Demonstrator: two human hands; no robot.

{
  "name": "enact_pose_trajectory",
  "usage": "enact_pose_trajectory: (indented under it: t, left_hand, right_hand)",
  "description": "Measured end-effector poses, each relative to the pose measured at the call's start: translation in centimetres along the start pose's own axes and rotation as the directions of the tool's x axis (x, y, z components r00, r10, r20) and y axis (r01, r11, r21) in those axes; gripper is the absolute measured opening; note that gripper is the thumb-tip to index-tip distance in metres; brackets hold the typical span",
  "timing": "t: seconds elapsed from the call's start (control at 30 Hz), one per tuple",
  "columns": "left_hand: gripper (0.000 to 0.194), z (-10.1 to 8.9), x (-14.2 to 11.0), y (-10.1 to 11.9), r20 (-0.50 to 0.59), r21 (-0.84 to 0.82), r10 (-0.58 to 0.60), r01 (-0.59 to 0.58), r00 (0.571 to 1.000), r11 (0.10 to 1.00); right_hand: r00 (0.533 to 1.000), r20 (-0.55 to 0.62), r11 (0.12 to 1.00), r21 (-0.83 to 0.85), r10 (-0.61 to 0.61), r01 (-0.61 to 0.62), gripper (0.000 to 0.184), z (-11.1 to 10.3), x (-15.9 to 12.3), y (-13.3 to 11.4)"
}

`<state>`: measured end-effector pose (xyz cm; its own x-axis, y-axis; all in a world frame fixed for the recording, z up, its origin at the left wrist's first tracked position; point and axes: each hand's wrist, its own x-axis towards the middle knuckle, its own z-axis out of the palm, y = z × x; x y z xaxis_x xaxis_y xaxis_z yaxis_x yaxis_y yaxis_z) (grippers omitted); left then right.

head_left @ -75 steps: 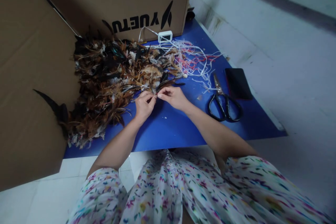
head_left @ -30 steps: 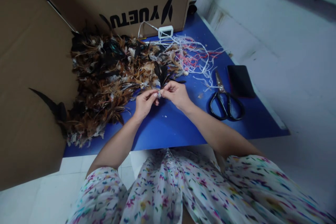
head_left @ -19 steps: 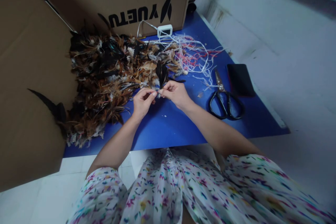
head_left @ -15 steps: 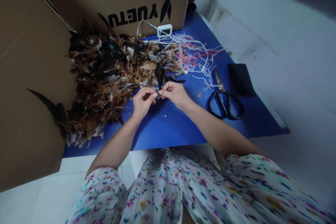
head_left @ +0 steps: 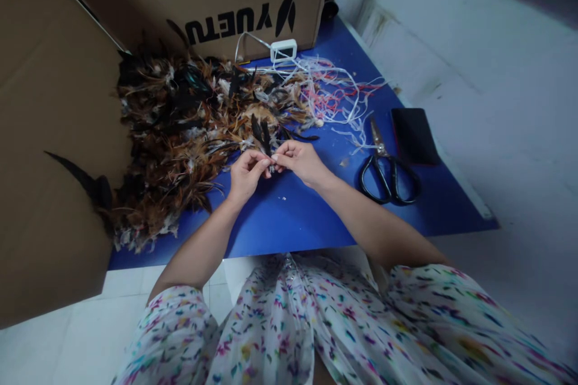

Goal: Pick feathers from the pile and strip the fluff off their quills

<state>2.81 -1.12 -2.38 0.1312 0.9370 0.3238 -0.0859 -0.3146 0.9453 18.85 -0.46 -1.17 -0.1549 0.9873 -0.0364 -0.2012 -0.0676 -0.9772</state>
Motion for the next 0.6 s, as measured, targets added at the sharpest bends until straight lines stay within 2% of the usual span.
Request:
enact_pose_trajectory:
  t: [0.1, 0.23, 0.3, 0.37, 0.47, 0.6]
  left_hand:
    - [0.030, -0.1, 0.0, 0.0, -0.007, 0.066, -0.002, 0.003, 1.000, 0.998]
    - [0.028, -0.2, 0.1, -0.4, -0.011, 0.129, -0.021, 0.023, 1.000, 0.991]
    - [0.027, -0.2, 0.1, -0.6, -0.009, 0.154, -0.034, 0.035, 0.999, 0.988]
    - [0.026, -0.2, 0.1, -0.8, -0.007, 0.173, -0.051, 0.052, 0.999, 0.983]
    - [0.026, -0.2, 0.1, -1.0, -0.006, 0.195, -0.084, 0.083, 0.996, 0.977]
    - [0.024, -0.3, 0.2, -1.1, -0.012, 0.200, -0.116, 0.116, 0.993, 0.973]
  right_hand:
    - [0.999, 0.034, 0.999, -0.043, -0.025, 0.026, 0.033, -0.2, 0.2, 0.4]
    - [0.991, 0.098, 0.975, -0.198, -0.088, 0.106, 0.014, -0.7, 0.2, 1.0]
    - [0.980, 0.140, 0.920, -0.347, -0.140, 0.181, 0.007, -0.9, 0.0, 1.0]
    - [0.955, 0.191, 0.815, -0.501, -0.226, 0.293, 0.012, -1.1, -0.2, 0.7]
    - [0.903, 0.248, 0.669, -0.609, -0.350, 0.426, 0.013, -1.2, -0.4, 0.3]
    - [0.897, 0.229, 0.649, -0.625, -0.378, 0.433, 0.012, -1.2, -0.5, 0.3]
